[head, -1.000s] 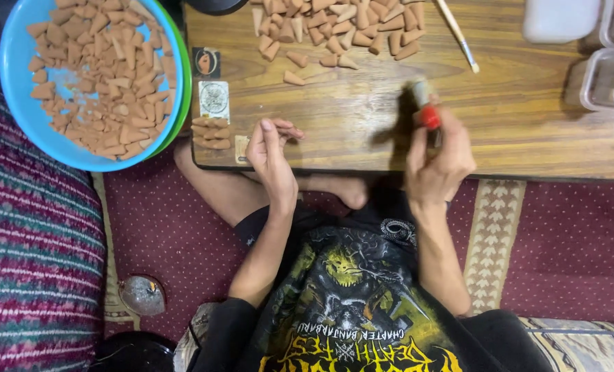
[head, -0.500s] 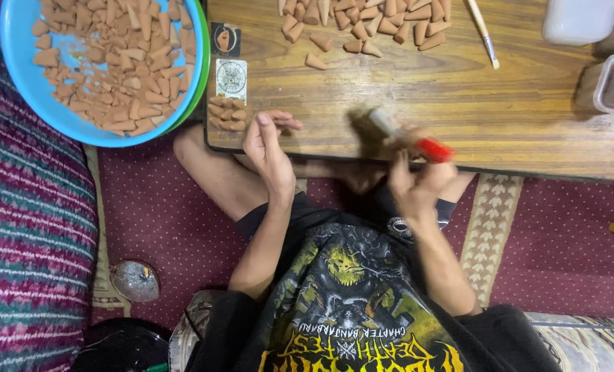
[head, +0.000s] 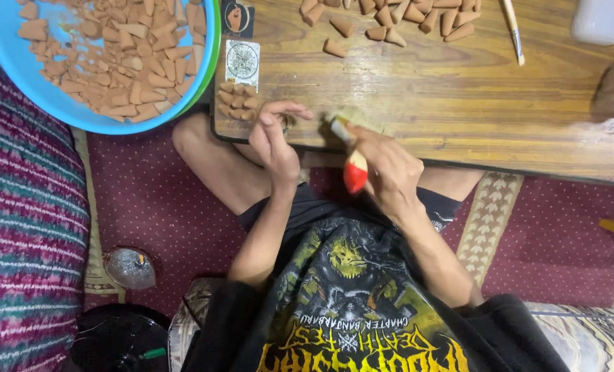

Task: The person uses a paintbrush to dust a pile of conical objects on a wooden table and then attaches one of the objects to the end of a long wooden stick.

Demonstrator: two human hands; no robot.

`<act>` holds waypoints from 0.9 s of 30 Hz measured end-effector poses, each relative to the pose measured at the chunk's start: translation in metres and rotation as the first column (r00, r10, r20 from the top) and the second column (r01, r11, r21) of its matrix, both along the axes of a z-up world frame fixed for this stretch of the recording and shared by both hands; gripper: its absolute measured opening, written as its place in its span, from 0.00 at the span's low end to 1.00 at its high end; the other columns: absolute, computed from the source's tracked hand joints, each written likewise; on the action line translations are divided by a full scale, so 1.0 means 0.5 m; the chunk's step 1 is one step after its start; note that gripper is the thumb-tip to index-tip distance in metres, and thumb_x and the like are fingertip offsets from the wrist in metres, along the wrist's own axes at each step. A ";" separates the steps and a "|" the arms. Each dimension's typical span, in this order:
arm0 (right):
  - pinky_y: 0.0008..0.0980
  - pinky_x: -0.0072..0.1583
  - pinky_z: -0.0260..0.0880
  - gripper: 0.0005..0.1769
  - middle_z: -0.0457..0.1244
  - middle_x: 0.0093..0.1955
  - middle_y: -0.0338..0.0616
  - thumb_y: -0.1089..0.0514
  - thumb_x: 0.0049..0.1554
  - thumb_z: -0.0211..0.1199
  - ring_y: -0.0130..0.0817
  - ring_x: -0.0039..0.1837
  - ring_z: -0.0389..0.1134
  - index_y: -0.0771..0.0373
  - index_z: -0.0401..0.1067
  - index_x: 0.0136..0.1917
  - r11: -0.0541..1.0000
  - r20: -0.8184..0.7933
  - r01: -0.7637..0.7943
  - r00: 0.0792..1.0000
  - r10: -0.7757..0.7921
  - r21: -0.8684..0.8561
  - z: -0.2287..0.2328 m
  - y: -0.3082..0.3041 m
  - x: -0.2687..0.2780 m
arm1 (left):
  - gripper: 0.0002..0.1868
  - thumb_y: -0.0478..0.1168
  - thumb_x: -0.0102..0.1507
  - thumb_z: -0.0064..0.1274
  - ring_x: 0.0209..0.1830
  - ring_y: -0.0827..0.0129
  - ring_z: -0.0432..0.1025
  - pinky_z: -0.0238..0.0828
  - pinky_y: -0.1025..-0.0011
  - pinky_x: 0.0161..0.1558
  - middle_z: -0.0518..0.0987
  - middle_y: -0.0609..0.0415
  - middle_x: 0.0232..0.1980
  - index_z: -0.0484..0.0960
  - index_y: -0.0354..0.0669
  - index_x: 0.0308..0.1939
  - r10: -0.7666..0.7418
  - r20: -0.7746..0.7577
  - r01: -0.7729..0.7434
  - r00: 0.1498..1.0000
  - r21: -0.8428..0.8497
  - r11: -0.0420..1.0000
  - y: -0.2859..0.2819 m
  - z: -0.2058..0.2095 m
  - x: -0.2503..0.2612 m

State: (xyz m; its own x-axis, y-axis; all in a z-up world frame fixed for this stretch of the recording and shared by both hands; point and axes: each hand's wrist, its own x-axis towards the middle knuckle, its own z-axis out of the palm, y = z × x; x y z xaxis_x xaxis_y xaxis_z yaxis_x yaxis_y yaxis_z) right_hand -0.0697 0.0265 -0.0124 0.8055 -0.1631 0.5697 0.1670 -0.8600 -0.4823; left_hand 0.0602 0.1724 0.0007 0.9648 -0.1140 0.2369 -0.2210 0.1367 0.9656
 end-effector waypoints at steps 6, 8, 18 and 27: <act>0.42 0.47 0.72 0.21 0.70 0.45 0.51 0.45 0.67 0.52 0.54 0.44 0.71 0.62 0.73 0.44 0.990 -0.193 -0.138 0.972 0.136 0.007 0.018 -0.104 -0.055 | 0.34 0.52 0.77 0.19 0.33 0.65 0.79 0.74 0.70 0.47 0.82 0.48 0.29 0.80 0.37 0.37 -0.069 0.012 0.070 0.998 -0.058 0.996 -0.012 0.000 0.040; 0.38 0.54 0.73 0.18 0.67 0.50 0.58 0.66 0.56 0.74 0.51 0.48 0.72 0.74 0.70 0.56 0.905 0.061 0.250 0.968 -0.244 -0.345 -0.028 -0.166 -0.070 | 0.35 0.55 0.77 0.18 0.33 0.66 0.78 0.74 0.69 0.47 0.82 0.49 0.30 0.80 0.40 0.39 -0.095 0.040 0.098 0.995 -0.088 0.991 -0.015 -0.004 0.063; 0.37 0.54 0.67 0.17 0.69 0.43 0.42 0.45 0.53 0.77 0.46 0.48 0.72 0.55 0.74 0.43 0.993 -0.157 -0.045 0.986 0.062 0.107 -0.045 -0.034 0.028 | 0.37 0.59 0.76 0.18 0.36 0.66 0.80 0.73 0.70 0.50 0.82 0.51 0.29 0.81 0.40 0.38 -0.184 -0.032 0.181 0.982 -0.068 0.981 0.001 0.027 0.079; 0.35 0.61 0.69 0.19 0.67 0.60 0.50 0.56 0.54 0.71 0.44 0.59 0.69 0.63 0.72 0.56 0.695 -0.393 -0.166 0.902 -0.180 -0.700 -0.018 -0.153 -0.134 | 0.37 0.58 0.76 0.17 0.37 0.64 0.79 0.72 0.69 0.52 0.82 0.49 0.31 0.81 0.39 0.40 -0.179 -0.035 0.178 0.983 -0.025 0.984 -0.043 0.015 0.033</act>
State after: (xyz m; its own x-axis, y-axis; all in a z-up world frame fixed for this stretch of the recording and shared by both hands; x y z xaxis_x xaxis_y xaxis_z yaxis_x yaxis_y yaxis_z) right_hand -0.1366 -0.0498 -0.0212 0.9808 0.1380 0.1375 0.1008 -0.9635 0.2481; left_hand 0.0765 0.1509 0.0080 0.9377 -0.2801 0.2058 -0.1555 0.1916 0.9691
